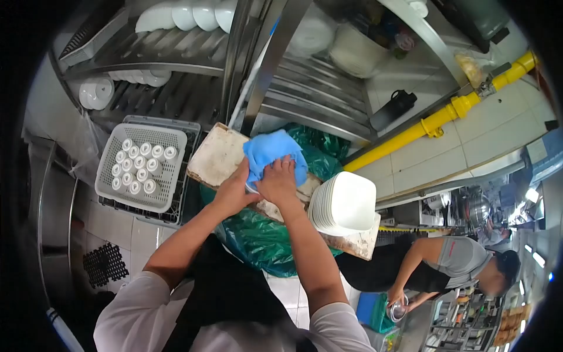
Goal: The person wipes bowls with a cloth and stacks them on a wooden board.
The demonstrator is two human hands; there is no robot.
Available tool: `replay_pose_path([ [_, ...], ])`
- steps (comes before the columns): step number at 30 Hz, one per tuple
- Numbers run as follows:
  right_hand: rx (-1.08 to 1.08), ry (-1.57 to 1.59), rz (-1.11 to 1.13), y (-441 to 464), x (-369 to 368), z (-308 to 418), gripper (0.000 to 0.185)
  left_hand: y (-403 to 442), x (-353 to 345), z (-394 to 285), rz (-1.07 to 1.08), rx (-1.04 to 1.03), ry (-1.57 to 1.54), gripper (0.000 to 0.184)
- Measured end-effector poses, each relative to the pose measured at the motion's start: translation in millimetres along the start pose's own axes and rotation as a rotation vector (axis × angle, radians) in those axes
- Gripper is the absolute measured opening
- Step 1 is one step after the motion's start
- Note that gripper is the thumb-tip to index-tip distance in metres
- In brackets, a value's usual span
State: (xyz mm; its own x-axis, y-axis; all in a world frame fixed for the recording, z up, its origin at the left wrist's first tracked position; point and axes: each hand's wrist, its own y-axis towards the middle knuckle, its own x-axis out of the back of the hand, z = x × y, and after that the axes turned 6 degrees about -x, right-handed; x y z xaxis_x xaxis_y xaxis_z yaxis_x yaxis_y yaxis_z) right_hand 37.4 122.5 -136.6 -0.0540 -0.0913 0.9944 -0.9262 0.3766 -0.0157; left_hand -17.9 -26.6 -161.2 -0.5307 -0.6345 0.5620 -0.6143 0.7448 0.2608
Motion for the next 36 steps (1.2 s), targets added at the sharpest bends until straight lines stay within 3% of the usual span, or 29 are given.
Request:
replay_pose_path([
  [3,0.085,0.156,-0.026,-1,-11,-3,0.063,0,-6,3,0.015,0.009,-0.034,0.103],
  [7,0.095,0.479,0.186,-8,3,-5,0.06,-1,-8,6,-0.015,-0.125,0.161,0.1],
  [10,-0.067,0.75,0.342,-18,29,-9,0.047,-2,-8,4,0.094,-0.016,0.149,0.1],
  [11,-0.079,0.756,0.328,-23,35,-12,0.047,-3,-10,1,0.102,-0.033,0.153,0.1],
  [13,-0.129,1.304,0.292,-29,46,-18,0.036,-5,-9,-2,-0.01,-0.013,0.04,0.102],
  [14,-0.129,1.309,0.287,-32,50,-19,0.036,-4,-9,-1,-0.007,-0.017,0.045,0.102],
  [16,-0.134,1.402,0.042,-41,61,-18,0.041,-4,-11,-1,-0.029,-0.034,0.1,0.103],
  [17,-0.138,1.408,0.039,-40,57,-20,0.041,-5,-12,-1,-0.024,-0.037,0.103,0.103],
  [19,-0.077,0.506,-0.21,-39,37,-25,0.047,-6,-9,-8,0.021,0.013,0.127,0.101],
  [20,-0.097,0.517,-0.221,-43,24,-23,0.047,-5,-11,-7,0.037,-0.004,0.137,0.101],
  [22,0.118,0.158,-0.444,-53,5,-13,0.05,-5,-15,-4,-0.042,-0.001,0.103,0.098],
  [23,0.095,0.159,-0.453,-52,4,-12,0.05,-4,-15,-4,-0.028,-0.02,0.106,0.098],
  [25,-0.005,0.501,-0.016,-55,20,-7,0.048,-6,-11,-5,0.003,-0.026,0.137,0.089],
  [26,-0.026,0.51,-0.028,-60,29,-8,0.048,-6,-11,0,0.02,-0.044,0.143,0.089],
  [28,-0.2,1.121,0.129,-69,49,-15,0.044,-2,-13,9,0.009,-0.233,0.285,0.079],
  [29,-0.209,1.131,0.122,-81,55,-17,0.044,-3,-13,11,0.02,-0.241,0.289,0.079],
  [31,-0.118,1.617,0.119,-122,61,-22,0.039,-6,-8,5,-0.075,-0.355,0.234,0.061],
  [32,-0.066,1.672,0.191,-144,60,-26,0.038,-2,-1,-5,-0.017,-0.383,0.33,0.038],
  [33,-0.009,1.724,0.264,-166,58,-31,0.038,4,6,-16,-0.01,-0.388,0.335,0.038],
  [35,-0.008,1.871,0.292,-206,53,-30,0.038,11,15,-33,0.419,-0.359,0.593,0.02],
  [36,-0.005,1.885,0.285,-222,45,-34,0.038,9,10,-19,0.261,-0.535,0.529,0.012],
])
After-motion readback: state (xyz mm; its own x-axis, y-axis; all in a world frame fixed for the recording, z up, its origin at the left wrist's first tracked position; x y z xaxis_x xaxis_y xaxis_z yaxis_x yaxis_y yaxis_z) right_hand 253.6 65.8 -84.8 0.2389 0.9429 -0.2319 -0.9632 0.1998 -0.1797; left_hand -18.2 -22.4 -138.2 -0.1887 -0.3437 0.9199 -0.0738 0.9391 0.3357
